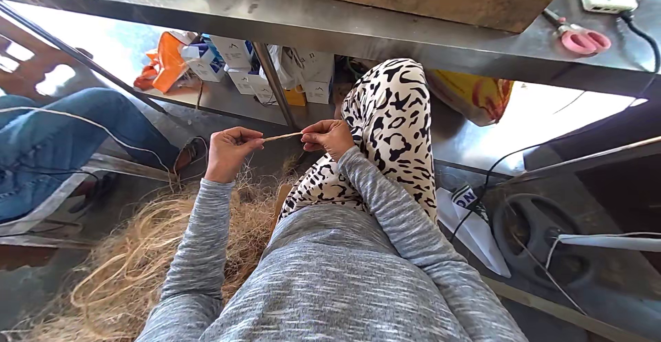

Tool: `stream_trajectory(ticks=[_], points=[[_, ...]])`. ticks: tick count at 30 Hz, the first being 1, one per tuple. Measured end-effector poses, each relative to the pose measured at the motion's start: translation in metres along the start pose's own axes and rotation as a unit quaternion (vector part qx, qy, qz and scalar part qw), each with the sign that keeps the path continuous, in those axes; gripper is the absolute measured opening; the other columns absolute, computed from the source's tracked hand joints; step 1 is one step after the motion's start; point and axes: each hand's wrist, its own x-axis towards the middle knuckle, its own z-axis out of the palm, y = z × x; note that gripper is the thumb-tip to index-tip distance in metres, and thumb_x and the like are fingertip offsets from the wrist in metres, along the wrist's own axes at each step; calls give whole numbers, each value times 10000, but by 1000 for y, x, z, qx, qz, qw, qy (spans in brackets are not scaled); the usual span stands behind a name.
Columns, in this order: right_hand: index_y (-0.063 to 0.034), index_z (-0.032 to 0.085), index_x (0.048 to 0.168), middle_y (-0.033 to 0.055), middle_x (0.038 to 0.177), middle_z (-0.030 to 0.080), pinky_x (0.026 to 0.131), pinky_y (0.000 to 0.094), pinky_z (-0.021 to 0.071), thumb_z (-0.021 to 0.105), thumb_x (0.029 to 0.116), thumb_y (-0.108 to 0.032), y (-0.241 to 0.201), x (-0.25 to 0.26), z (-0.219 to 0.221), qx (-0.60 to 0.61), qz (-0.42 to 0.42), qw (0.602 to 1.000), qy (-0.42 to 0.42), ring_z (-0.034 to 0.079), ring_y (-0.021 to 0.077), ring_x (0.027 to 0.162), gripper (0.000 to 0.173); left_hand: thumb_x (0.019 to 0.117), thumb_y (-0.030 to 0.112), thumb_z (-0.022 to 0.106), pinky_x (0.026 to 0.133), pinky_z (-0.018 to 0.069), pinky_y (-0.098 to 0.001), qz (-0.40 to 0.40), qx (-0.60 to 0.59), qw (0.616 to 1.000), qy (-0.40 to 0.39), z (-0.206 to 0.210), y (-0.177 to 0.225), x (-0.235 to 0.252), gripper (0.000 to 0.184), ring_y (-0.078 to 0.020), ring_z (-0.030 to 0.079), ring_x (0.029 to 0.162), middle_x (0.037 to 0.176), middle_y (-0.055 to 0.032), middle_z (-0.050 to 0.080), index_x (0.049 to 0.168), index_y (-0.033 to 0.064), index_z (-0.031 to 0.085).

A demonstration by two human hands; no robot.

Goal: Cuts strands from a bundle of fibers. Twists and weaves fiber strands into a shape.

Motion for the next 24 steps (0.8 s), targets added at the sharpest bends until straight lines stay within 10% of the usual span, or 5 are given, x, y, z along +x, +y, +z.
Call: stream_trajectory(ticks=[10,24], points=[[46,771,1006,215,976,756,885,533,573,648,948,14,22,3,-8,-458,-275,846,18,741,364,942,140,939,51,702,773,551,-501,113,312,943,-23,8,14,1,104,-288,686,792,853,-171,697,976,-10,778],[49,725,1081,225,1056,724,948,525,536,584,985,-4,7,11,-4,-551,-107,827,43,700,373,1051,179,981,36,619,766,516,-633,136,389,911,-16,-35,24,2,139,-395,693,844,915,-214,702,965,-28,742]])
